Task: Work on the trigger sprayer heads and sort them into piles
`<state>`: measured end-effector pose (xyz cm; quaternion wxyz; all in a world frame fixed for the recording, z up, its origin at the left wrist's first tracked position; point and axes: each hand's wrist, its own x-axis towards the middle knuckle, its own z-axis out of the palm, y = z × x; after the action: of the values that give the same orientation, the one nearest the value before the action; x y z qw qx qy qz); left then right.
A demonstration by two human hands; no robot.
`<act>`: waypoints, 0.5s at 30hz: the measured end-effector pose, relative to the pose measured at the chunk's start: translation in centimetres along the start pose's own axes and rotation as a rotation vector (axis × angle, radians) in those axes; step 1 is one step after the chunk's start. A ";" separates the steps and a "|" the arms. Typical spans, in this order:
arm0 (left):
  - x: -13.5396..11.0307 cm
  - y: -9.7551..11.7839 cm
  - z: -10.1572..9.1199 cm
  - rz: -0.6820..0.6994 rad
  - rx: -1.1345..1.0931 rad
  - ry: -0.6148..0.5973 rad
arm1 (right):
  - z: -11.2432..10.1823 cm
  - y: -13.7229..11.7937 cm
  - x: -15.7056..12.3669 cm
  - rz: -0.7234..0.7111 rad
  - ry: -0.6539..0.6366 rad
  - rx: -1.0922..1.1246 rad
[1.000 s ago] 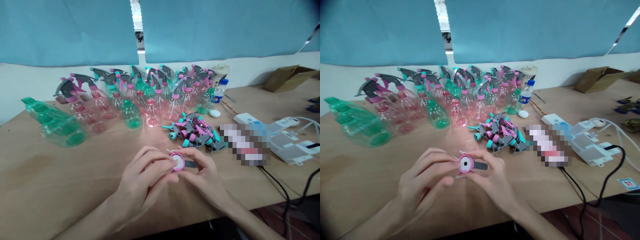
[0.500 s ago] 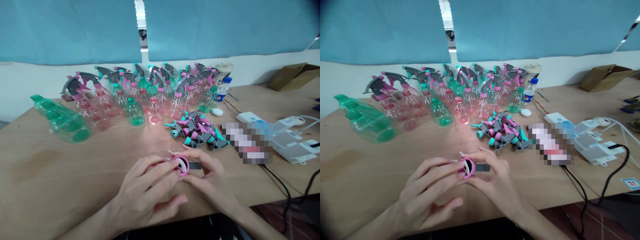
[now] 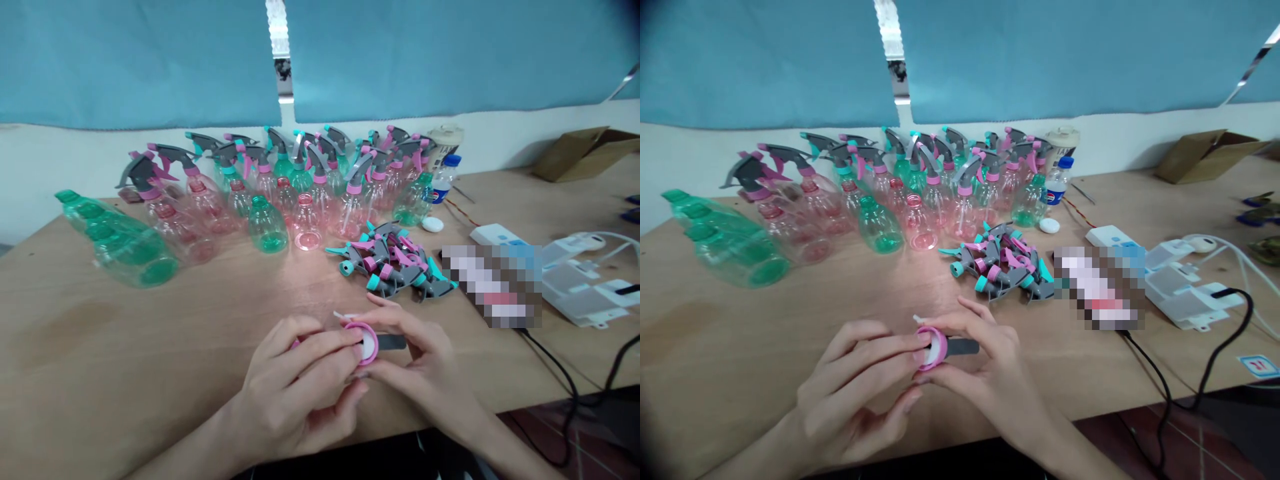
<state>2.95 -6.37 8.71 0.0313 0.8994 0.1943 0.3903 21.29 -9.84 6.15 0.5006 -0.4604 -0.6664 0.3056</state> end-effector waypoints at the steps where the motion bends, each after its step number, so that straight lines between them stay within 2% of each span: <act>1: 0.0 0.0 0.0 0.009 -0.003 0.001 | -0.1 0.0 0.0 0.000 -0.003 0.001; 15: -0.4 0.0 0.1 0.000 -0.095 0.024 | -0.2 -0.1 -0.3 0.011 -0.026 0.045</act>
<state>2.80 -6.47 8.34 0.0718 0.8923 0.1757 0.4097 21.48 -10.14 6.20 0.5006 -0.4487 -0.6630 0.3293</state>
